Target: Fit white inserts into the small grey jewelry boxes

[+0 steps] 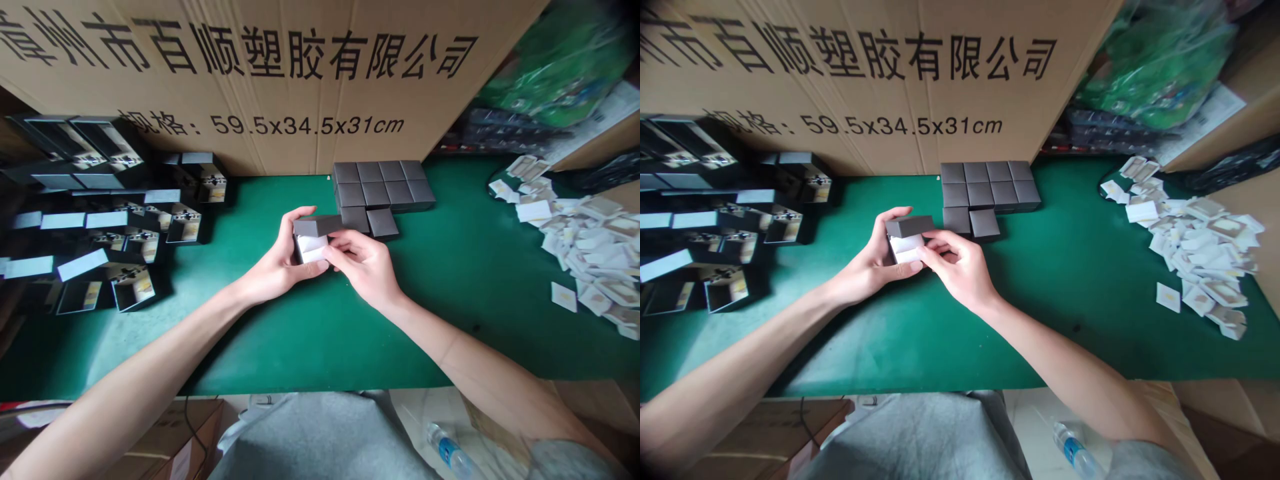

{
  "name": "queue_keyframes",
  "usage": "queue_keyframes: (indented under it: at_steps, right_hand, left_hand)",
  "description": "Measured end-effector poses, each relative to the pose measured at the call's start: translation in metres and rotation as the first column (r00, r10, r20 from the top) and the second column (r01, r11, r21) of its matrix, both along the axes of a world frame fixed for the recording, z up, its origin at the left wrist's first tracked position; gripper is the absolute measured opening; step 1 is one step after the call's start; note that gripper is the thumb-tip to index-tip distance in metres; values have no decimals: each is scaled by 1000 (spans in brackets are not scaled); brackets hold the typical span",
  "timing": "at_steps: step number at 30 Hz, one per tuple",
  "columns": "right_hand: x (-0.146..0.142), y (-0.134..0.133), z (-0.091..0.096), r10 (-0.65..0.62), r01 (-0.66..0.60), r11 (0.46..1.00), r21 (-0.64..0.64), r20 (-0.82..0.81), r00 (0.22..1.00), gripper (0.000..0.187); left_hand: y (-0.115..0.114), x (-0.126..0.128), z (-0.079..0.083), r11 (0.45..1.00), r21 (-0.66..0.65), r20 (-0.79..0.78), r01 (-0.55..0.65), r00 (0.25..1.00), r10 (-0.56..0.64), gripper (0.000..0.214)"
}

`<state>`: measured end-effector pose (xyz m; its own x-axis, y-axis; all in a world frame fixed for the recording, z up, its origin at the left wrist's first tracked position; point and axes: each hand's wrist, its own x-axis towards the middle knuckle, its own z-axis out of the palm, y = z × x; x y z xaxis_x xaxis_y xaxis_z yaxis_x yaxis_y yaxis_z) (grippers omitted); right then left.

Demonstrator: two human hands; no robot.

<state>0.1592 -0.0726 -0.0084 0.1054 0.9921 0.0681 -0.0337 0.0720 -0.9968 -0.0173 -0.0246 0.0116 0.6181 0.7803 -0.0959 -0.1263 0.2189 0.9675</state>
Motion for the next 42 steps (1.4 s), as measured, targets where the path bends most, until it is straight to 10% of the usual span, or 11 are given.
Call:
queue_keyframes:
  at_steps: [11, 22, 42]
  right_hand:
    - [-8, -7, 0, -97, 86, 992, 94, 113, 989, 25]
    - [-4, -7, 3, -120, -35, 938, 344, 420, 900, 21]
    - [-4, -4, 1, 81, -89, 995, 53, 149, 986, 24]
  left_hand:
    - [-3, 10, 3, 977, -200, 77, -80, 992, 97, 44]
    - [-1, 7, 0, 978, -201, 91, -54, 993, 74, 59]
    - [0, 8, 1, 967, -230, 32, -107, 993, 117, 36]
